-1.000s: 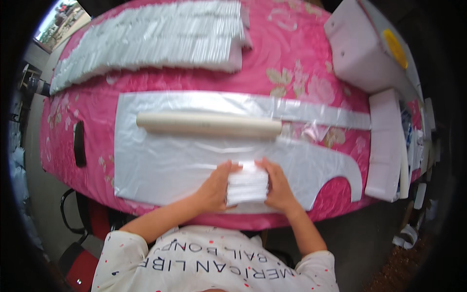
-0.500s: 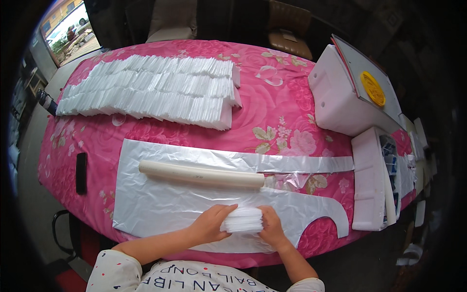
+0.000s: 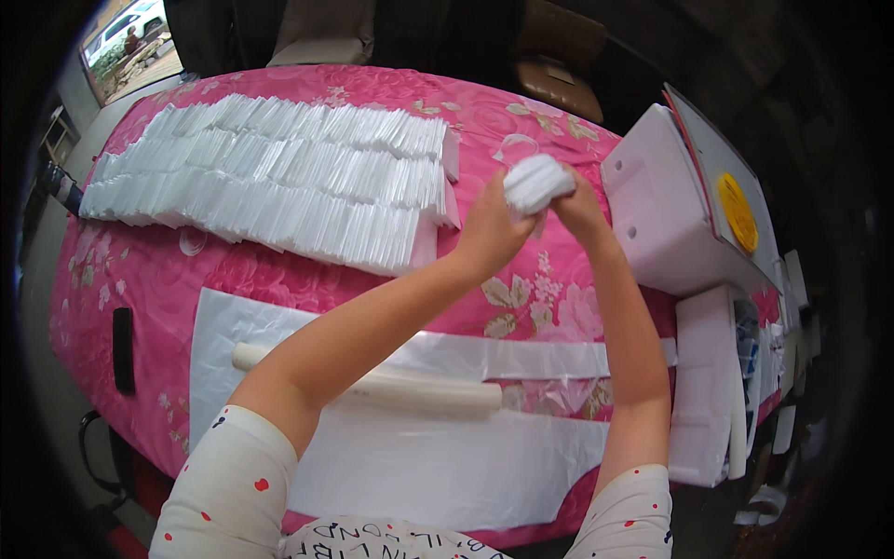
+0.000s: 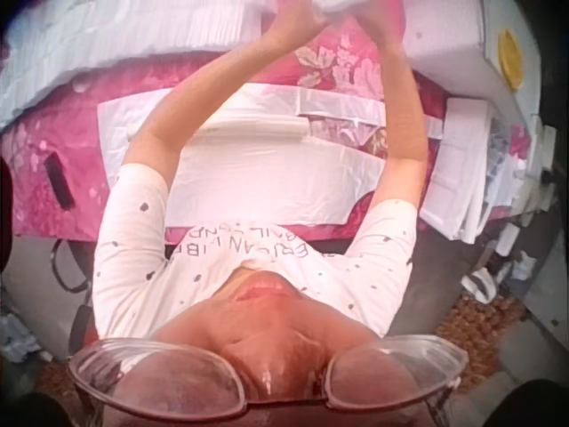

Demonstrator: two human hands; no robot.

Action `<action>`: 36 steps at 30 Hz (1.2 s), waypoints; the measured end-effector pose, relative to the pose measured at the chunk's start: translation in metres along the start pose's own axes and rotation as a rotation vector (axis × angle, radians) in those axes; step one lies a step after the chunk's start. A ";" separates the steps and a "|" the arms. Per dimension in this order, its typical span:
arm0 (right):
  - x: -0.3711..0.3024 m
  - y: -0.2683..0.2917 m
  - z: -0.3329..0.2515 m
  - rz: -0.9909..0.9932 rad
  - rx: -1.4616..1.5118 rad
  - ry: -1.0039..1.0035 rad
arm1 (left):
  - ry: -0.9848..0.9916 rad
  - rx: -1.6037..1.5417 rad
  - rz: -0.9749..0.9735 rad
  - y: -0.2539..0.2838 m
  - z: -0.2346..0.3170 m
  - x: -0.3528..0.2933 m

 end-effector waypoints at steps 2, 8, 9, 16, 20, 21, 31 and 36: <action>0.046 -0.012 0.012 -0.023 0.060 0.024 | 0.094 0.039 0.049 -0.003 -0.024 0.021; 0.125 -0.052 0.087 -0.111 -0.035 -0.254 | 0.385 -0.018 0.060 -0.007 -0.074 0.058; 0.125 -0.064 0.070 -0.185 -0.108 -0.398 | 0.416 -0.026 0.078 -0.001 -0.083 0.063; 0.140 -0.085 0.150 -0.095 0.193 -0.159 | 0.551 0.015 -0.072 -0.005 -0.076 0.055; 0.123 -0.084 0.140 0.054 0.193 -0.107 | 0.389 0.088 -0.086 0.012 -0.059 0.041; 0.119 -0.082 0.135 0.111 0.157 -0.123 | 0.354 0.142 -0.115 0.015 -0.058 0.036; 0.088 -0.120 0.090 0.042 0.033 -0.073 | 0.203 0.564 -0.286 0.030 -0.087 0.061; 0.087 -0.120 0.103 0.127 0.055 -0.185 | 0.074 0.657 -0.196 0.048 -0.079 0.055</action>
Point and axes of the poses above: each hand's wrist, its own x-axis towards the middle knuckle, its own y-axis out of the back of the hand, z = x × y, the point moved 4 cm from there along x, towards the middle knuckle, and after that the axes turned 1 degree about y, right-handed, at the moved point
